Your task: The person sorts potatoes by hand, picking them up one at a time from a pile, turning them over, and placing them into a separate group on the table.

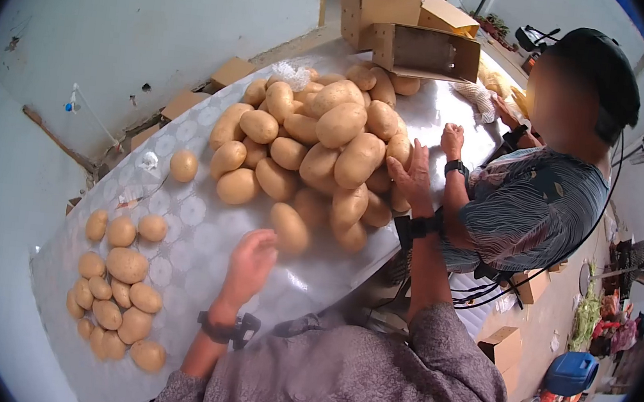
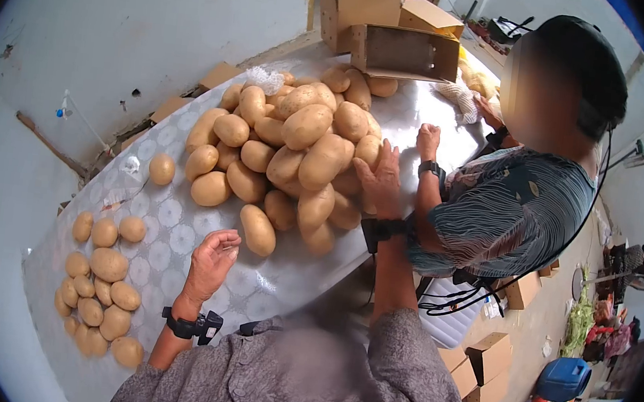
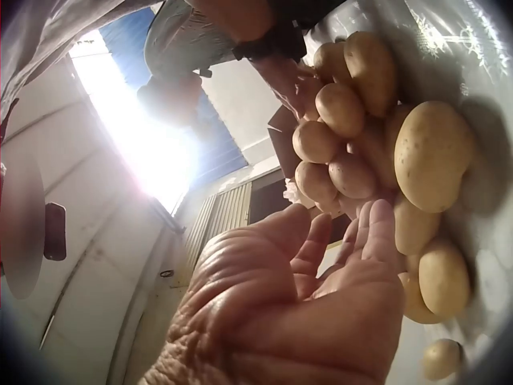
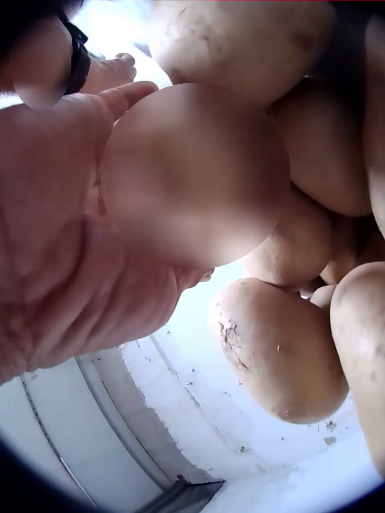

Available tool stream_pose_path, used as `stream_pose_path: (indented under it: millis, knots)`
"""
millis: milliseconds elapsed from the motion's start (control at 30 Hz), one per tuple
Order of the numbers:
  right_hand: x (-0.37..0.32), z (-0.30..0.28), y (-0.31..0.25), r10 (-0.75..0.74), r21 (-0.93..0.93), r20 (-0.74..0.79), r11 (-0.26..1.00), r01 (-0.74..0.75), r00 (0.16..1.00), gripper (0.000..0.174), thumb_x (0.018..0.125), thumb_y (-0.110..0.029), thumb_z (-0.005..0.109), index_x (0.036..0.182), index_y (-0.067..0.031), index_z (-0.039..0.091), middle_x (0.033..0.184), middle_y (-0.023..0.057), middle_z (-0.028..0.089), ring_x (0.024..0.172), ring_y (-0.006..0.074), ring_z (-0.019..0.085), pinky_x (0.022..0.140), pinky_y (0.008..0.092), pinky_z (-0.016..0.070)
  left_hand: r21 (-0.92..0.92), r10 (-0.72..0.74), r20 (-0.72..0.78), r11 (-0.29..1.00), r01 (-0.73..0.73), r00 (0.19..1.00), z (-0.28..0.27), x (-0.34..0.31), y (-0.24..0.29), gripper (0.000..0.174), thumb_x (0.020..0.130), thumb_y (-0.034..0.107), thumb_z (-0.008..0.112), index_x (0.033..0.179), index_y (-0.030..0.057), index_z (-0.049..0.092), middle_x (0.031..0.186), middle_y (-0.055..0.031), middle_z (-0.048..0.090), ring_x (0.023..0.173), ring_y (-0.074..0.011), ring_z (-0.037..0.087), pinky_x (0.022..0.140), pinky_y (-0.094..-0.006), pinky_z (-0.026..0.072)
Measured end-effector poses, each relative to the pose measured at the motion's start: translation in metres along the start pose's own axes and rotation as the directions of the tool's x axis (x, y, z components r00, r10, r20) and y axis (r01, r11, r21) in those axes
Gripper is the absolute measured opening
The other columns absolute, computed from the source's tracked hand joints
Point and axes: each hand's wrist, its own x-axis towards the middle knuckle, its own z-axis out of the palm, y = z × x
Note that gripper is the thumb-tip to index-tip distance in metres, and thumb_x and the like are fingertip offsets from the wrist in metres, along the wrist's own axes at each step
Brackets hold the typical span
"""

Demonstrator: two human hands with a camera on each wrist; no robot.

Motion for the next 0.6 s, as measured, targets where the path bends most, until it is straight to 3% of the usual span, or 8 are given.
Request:
stream_pose_path:
  millis: [67,133,267,333,400,467,533,600]
  knots:
    - [-0.007,-0.007,-0.013,0.014,-0.059,-0.007,0.998,-0.014,1.0,0.083,0.085,-0.045,0.07,0.148,-0.0035,0.034,0.149,0.0364,0.028,0.139,0.0484,0.031,0.114,0.0481,0.0295,0.078,0.12,-0.057,0.99,-0.116,0.991,-0.013,-0.009,-0.003,0.029,0.09,-0.005,0.057,0.119,-0.0035,0.056,0.123,-0.0109,0.055,0.115,-0.0216,0.059,0.099,-0.0323,0.0495]
    - [-0.013,-0.011,-0.013,-0.051,-0.22,-0.031,0.975,0.043,0.998,0.078,0.088,-0.041,0.068,0.145,0.0025,0.036,0.148,0.0366,0.029,0.139,0.0477,0.031,0.113,0.0481,0.0298,0.125,0.089,-0.132,0.99,-0.072,0.987,-0.03,-0.02,-0.009,0.029,0.09,-0.004,0.057,0.119,-0.0038,0.056,0.124,-0.0119,0.055,0.115,-0.0222,0.059,0.098,-0.0329,0.051]
    - [-0.032,-0.027,-0.066,-0.187,-0.122,-0.183,0.979,0.166,0.965,0.051,0.093,-0.026,0.065,0.128,0.0077,0.05,0.123,0.026,0.058,0.116,0.0396,0.056,0.098,0.0436,0.0455,0.215,0.07,-0.286,0.977,-0.007,0.956,-0.067,-0.047,-0.032,0.031,0.086,-0.002,0.061,0.116,-0.0013,0.058,0.126,-0.0141,0.054,0.114,-0.0266,0.059,0.096,-0.0355,0.0521]
    - [-0.051,-0.022,-0.091,-0.233,-0.187,-0.204,0.963,0.196,0.951,0.047,0.093,-0.025,0.065,0.127,0.0055,0.053,0.111,0.0229,0.063,0.105,0.0378,0.062,0.09,0.0418,0.0502,0.272,0.086,-0.364,0.962,0.017,0.927,-0.086,-0.062,-0.039,0.033,0.082,-0.001,0.064,0.114,0.0,0.059,0.126,-0.0157,0.054,0.112,-0.0308,0.06,0.093,-0.0372,0.0528]
    - [-0.075,-0.015,-0.123,-0.197,-0.101,-0.084,0.977,0.188,0.977,0.042,0.093,-0.022,0.065,0.126,0.0029,0.055,0.104,0.0204,0.065,0.095,0.0329,0.066,0.083,0.039,0.0536,0.532,0.174,-0.434,0.842,0.095,0.884,-0.102,-0.081,-0.044,0.038,0.08,0.003,0.066,0.116,0.0018,0.057,0.126,-0.0169,0.053,0.112,-0.0364,0.057,0.095,-0.0413,0.0489]
    - [-0.102,-0.002,-0.168,-0.267,0.162,0.025,0.952,0.26,0.963,0.035,0.094,-0.017,0.064,0.123,0.0013,0.057,0.095,0.0167,0.067,0.08,0.0217,0.068,0.069,0.0328,0.0544,0.58,0.198,-0.47,0.804,0.132,0.86,-0.116,-0.101,-0.047,0.04,0.079,0.004,0.066,0.118,0.0028,0.056,0.128,-0.0183,0.052,0.114,-0.0394,0.053,0.097,-0.0434,0.0453]
    - [-0.127,0.013,-0.193,-0.385,0.207,0.182,0.914,0.348,0.905,0.035,0.094,-0.018,0.064,0.122,0.002,0.058,0.09,0.015,0.068,0.079,0.0198,0.068,0.067,0.0318,0.0541,0.694,0.253,-0.568,0.659,0.291,0.783,-0.127,-0.125,-0.047,0.041,0.078,0.003,0.066,0.118,0.0021,0.056,0.129,-0.0199,0.051,0.115,-0.0389,0.053,0.096,-0.0431,0.0456]
    - [-0.156,0.032,-0.214,-0.334,0.386,0.377,0.905,0.181,0.864,0.033,0.093,-0.018,0.066,0.118,0.0023,0.06,0.087,0.0145,0.068,0.077,0.0193,0.068,0.066,0.0308,0.054,0.669,0.224,-0.609,0.661,0.34,0.761,-0.141,-0.147,-0.058,0.045,0.078,0.003,0.067,0.121,0.0012,0.054,0.132,-0.0243,0.046,0.118,-0.0416,0.049,0.099,-0.0467,0.0426]
